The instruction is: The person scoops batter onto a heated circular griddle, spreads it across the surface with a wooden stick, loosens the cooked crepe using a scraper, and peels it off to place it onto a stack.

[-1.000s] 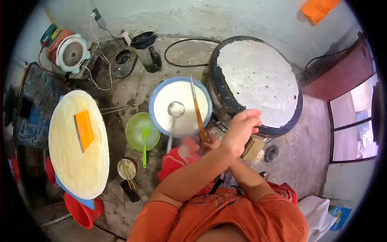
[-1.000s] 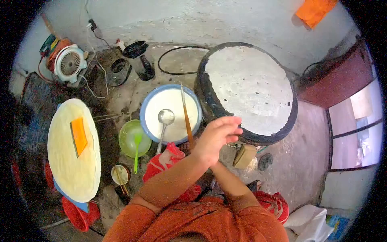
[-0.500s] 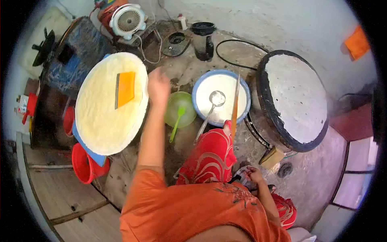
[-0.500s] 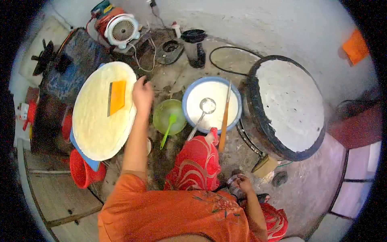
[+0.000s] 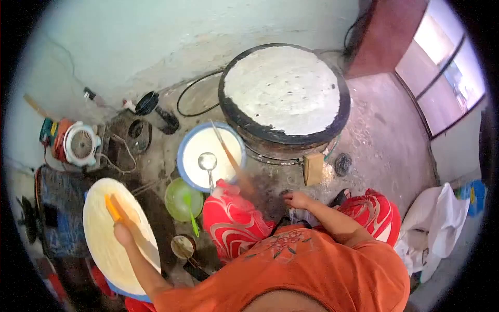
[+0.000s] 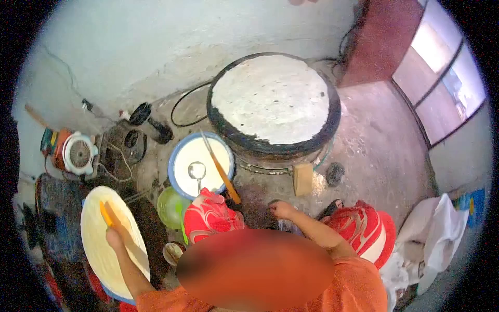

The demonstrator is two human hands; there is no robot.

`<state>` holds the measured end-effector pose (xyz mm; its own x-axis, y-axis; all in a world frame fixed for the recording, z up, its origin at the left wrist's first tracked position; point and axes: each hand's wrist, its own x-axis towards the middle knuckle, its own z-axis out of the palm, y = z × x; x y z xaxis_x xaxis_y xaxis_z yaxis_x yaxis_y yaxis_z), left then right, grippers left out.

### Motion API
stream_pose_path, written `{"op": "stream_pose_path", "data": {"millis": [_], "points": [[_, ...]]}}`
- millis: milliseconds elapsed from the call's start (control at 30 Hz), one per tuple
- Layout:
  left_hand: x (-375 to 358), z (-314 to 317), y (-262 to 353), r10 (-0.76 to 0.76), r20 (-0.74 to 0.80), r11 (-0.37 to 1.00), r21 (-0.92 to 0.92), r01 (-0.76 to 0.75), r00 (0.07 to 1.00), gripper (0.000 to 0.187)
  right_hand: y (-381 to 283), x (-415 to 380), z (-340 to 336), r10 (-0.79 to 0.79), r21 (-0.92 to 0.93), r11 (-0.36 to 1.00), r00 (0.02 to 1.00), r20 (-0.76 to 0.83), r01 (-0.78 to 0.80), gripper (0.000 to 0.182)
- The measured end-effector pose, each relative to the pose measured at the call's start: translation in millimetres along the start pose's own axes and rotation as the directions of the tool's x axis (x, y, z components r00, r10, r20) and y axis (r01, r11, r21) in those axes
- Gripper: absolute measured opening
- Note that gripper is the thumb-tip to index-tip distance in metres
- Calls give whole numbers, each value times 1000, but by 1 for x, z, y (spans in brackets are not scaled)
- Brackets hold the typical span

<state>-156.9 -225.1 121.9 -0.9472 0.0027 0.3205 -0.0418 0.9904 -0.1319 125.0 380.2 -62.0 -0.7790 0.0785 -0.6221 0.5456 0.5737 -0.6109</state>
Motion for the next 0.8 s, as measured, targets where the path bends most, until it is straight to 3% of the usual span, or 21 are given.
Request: {"op": "stream_pose_path", "data": {"millis": [67, 133, 167, 200, 233, 267, 333, 367, 433, 467, 533, 567, 600, 633, 667, 700, 767, 800], "points": [[9, -40, 20, -310, 4, 877, -386, 287, 951, 19, -21, -8, -15, -138, -124, 985, 980, -143, 121, 38], [14, -56, 40, -6, -215, 968, -247, -48, 977, 13, -56, -17, -30, -151, -43, 989, 950, -273, 144, 36], [6, -98, 91, 38, -257, 952, -285, -114, 966, 12, -85, -28, -44, -193, -13, 980, 925, -327, 200, 36], [5, -95, 109, 158, -440, 922, -256, -292, 884, 12, -117, -41, -59, -236, 12, 966, 895, -378, 260, 36], [0, -106, 136, 186, -331, 867, -387, -313, 925, 10, -143, -52, -71, -321, 74, 917, 836, -445, 391, 37], [-11, -130, 176, 282, -367, 779, -452, -435, 886, 8, -166, -60, -81, -391, 123, 847, 763, -515, 518, 39], [-30, -145, 235, 531, -413, 690, -296, -660, 740, 12, -207, -67, -98, -591, -248, 695, 340, -732, 675, 35], [-41, -151, 261, 625, -404, 604, -293, -742, 668, 14, -224, -80, -112, -591, -248, 694, 339, -732, 676, 35], [-65, -181, 315, 724, -400, 407, -411, -816, 563, 22, -247, -100, -139, -781, -696, 605, 120, -613, 387, 35], [-74, -183, 331, 765, -420, 344, -374, -861, 489, 27, -242, -98, -147, -780, -696, 606, 118, -614, 384, 35], [-89, -185, 355, 792, -425, 226, -464, -857, 439, 36, -216, -94, -159, -905, -784, 424, 234, -354, 454, 25], [-89, -186, 360, 804, -402, 225, -476, -850, 438, 39, -201, -92, -161, -833, -708, 529, 443, -330, 467, 9], [-88, -189, 366, 816, -379, 223, -489, -843, 436, 43, -187, -95, -169, -770, -620, 626, 501, -394, 473, 7], [-86, -195, 369, 818, -383, 211, -494, -843, 429, 43, -170, -97, -184, -611, -463, 783, 653, -447, 416, 11], [-86, -201, 366, 775, -349, 326, -494, -806, 527, 45, -125, -72, -190, -539, -403, 841, 622, -568, 362, 26], [-85, -200, 362, 720, -313, 435, -491, -755, 619, 48, -121, -83, -221, -178, -295, 956, 779, -602, -9, 40], [-90, -182, 343, 655, -255, 552, -482, -681, 711, 49, -58, -76, -266, -3, -36, 998, 493, -870, -58, 51], [-94, -177, 333, 624, -194, 609, -487, -626, 757, 48, -17, -70, -291, 81, 110, 993, 435, -897, 41, 53]]}}
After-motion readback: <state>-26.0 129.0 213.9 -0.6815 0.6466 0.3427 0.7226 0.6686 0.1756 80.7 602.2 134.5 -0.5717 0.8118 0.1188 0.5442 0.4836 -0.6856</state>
